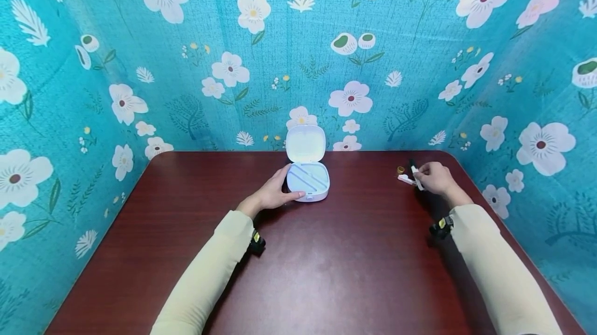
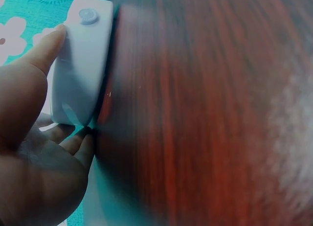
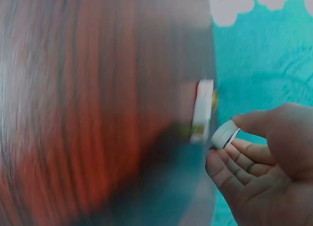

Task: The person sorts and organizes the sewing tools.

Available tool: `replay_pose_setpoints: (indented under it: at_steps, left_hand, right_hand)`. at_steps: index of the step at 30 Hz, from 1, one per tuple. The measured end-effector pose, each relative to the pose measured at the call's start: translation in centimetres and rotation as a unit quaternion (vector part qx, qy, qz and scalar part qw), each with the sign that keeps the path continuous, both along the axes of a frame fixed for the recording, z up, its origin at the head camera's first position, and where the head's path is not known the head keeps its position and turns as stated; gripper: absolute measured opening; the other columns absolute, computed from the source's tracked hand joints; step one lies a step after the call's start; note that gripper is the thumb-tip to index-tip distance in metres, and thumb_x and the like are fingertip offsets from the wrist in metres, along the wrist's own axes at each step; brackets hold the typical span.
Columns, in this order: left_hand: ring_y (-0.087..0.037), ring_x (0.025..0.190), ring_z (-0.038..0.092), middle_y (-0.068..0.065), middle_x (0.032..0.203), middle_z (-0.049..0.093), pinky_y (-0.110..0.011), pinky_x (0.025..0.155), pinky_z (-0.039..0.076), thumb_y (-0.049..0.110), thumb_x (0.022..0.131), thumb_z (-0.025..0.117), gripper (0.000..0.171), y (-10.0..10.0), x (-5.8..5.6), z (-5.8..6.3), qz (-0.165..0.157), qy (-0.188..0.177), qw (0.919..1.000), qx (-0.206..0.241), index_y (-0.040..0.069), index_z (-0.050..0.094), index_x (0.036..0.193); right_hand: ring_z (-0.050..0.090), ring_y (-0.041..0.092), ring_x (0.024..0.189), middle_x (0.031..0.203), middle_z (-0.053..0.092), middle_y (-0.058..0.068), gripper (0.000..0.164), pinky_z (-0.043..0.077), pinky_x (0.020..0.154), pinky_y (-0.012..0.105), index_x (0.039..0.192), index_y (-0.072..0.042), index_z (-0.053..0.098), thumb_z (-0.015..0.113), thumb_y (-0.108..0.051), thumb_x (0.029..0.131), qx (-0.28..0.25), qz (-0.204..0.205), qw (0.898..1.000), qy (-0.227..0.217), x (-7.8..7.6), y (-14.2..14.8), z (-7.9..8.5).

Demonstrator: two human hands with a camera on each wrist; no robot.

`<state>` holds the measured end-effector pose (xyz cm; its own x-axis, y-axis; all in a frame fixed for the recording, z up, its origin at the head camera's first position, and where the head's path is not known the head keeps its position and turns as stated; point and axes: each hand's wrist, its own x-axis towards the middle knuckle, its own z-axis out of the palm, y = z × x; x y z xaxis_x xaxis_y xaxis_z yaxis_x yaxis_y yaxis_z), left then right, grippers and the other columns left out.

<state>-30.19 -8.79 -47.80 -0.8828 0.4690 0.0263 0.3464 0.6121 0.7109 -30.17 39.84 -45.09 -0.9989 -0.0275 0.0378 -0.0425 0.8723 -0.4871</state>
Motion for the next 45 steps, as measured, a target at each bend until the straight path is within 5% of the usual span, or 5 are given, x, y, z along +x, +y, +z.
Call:
replay_pose_setpoints:
  at_steps: [6, 13, 27, 40, 45]
  left_hand:
    - [-0.028, 0.151, 0.027, -0.015, 0.165, 0.025, -0.047, 0.121, 0.025, 0.046, 0.092, 0.075, 0.103, -0.1, 0.1, 0.1, 0.003, -0.013, 0.9999, -0.001, 0.009, 0.011, 0.165]
    - [-0.027, 0.152, 0.025, -0.014, 0.166, 0.024, -0.047, 0.122, 0.025, 0.046, 0.093, 0.075, 0.103, -0.1, 0.1, 0.1, 0.002, -0.016, 0.9999, 0.000, 0.008, 0.011, 0.164]
    - [-0.028, 0.152, 0.026, -0.014, 0.166, 0.024, -0.049, 0.122, 0.025, 0.046, 0.092, 0.076, 0.104, -0.2, 0.1, 0.3, 0.001, -0.026, 0.9995, 0.015, 0.010, 0.012, 0.165]
    - [-0.030, 0.151, 0.027, -0.015, 0.165, 0.024, -0.050, 0.121, 0.025, 0.044, 0.093, 0.075, 0.102, -0.2, 0.2, 0.3, 0.001, -0.024, 0.9996, 0.015, 0.007, 0.013, 0.164]
    - [-0.030, 0.152, 0.027, -0.015, 0.166, 0.024, -0.050, 0.122, 0.024, 0.045, 0.093, 0.074, 0.101, -0.2, 0.2, 0.2, -0.001, -0.019, 0.9997, 0.012, 0.007, 0.013, 0.164]
  right_hand:
    - [0.063, 0.017, 0.067, 0.090, 0.071, 0.022, 0.028, 0.049, 0.061, 0.032, 0.108, 0.013, 0.064, 0.062, -0.014, 0.101, -0.040, 0.043, 0.998, 0.033, 0.2, -3.9, 1.8]
    - [0.067, 0.028, 0.081, 0.099, 0.070, 0.024, 0.025, 0.051, 0.064, 0.032, 0.111, 0.010, 0.064, 0.062, -0.013, 0.102, -0.065, 0.088, 0.993, 0.053, 0.3, -8.4, 3.4]
    - [0.064, 0.026, 0.080, 0.096, 0.069, 0.017, 0.019, 0.051, 0.067, 0.033, 0.109, 0.004, 0.065, 0.062, -0.013, 0.102, -0.081, 0.126, 0.987, 0.052, -0.3, -15.1, 4.0]
    - [0.065, 0.024, 0.084, 0.091, 0.069, 0.013, 0.010, 0.055, 0.076, 0.041, 0.100, 0.004, 0.068, 0.068, -0.006, 0.095, -0.004, 0.245, 0.961, 0.129, -0.6, -23.8, 2.3]
    - [0.062, 0.024, 0.084, 0.093, 0.068, 0.014, 0.014, 0.054, 0.077, 0.041, 0.104, 0.005, 0.070, 0.068, -0.007, 0.096, 0.033, 0.253, 0.959, 0.124, -0.2, -26.1, 2.1]
